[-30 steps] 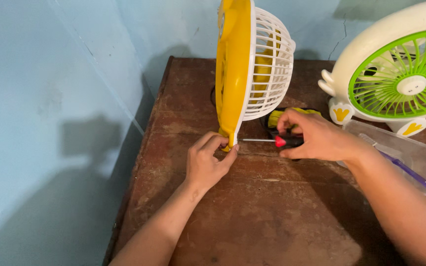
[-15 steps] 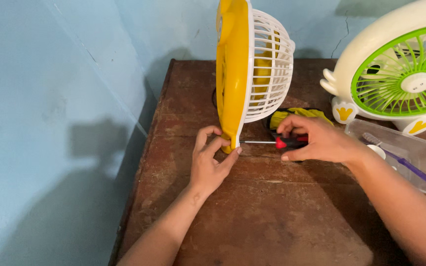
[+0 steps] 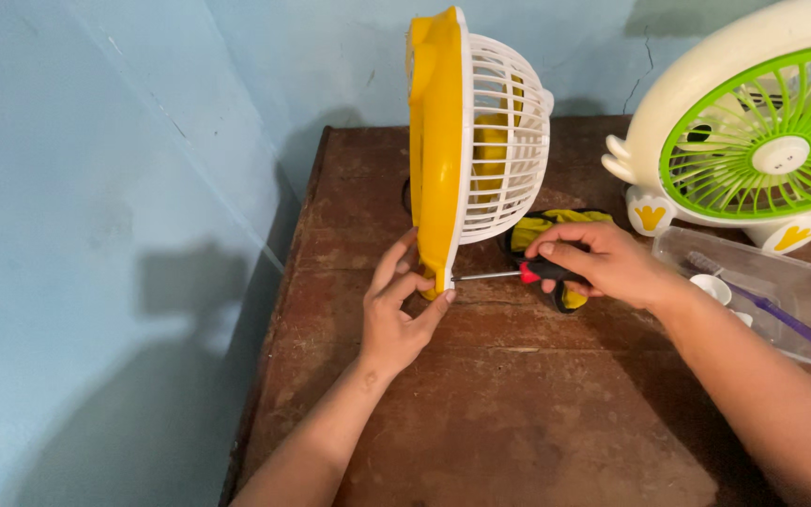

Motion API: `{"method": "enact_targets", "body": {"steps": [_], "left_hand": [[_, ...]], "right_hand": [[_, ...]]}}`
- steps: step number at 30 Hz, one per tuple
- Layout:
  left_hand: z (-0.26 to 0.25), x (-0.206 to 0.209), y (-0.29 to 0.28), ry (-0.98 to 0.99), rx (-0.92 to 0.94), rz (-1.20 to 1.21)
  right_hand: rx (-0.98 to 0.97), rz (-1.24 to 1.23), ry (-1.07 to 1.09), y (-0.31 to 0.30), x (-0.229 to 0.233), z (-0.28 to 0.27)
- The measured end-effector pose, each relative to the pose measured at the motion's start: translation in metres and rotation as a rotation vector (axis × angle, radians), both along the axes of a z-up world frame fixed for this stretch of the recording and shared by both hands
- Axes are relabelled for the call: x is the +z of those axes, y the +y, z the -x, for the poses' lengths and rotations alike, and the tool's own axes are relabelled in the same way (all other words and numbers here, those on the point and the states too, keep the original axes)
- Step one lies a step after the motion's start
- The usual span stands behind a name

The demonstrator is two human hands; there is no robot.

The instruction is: The person wipes a yellow fan cage with a cloth, then attaches it to a white fan body. They align the parts and secure the assembly by tightening a screw at the base with a screwdriver.

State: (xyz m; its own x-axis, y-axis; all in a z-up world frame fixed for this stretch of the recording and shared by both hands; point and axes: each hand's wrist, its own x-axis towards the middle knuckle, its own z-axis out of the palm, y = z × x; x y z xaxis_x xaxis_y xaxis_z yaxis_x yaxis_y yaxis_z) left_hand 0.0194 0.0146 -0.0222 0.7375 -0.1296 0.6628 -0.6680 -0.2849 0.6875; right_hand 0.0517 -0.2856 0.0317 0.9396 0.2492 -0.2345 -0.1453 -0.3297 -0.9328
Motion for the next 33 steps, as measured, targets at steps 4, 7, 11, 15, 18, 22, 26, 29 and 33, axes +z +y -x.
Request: {"method": "enact_targets", "body": {"steps": [4,7,11,15,18,22,26,29,33], "left_hand": [[-0.001,0.0,0.002,0.031,0.014,-0.032],[-0.003,0.002,0.003,0.112,-0.018,0.064],[-0.005,0.007,0.014,0.388,-0.26,0.325],[-0.009,0.009,0.023,0.34,-0.3,0.142],[-0.011,0.009,0.021,0.344,-0.249,0.117],[-0.011,0.009,0.019,0.347,-0.248,0.125],[-0.009,0.012,0.022,0.372,-0.19,0.056],[-0.013,0.011,0.022,0.28,-0.18,0.01],[-0.015,0.0,0.018,0.232,-0.365,0.209]], "right_hand": [[0.053,-0.081,0.042,0.001,0.004,0.004],[0.17,-0.033,-0.076,-0.006,0.004,0.007],[0.14,0.044,-0.154,-0.016,0.0,0.007],[0.157,0.122,-0.394,-0.017,-0.004,0.003],[0.122,0.0,-0.304,-0.009,-0.007,0.0],[0.008,-0.056,-0.011,-0.001,-0.009,0.004],[0.07,-0.087,-0.075,0.0,-0.006,0.008],[0.199,-0.022,-0.266,-0.009,-0.001,0.006],[0.184,0.035,-0.252,-0.013,-0.013,0.007]]}}
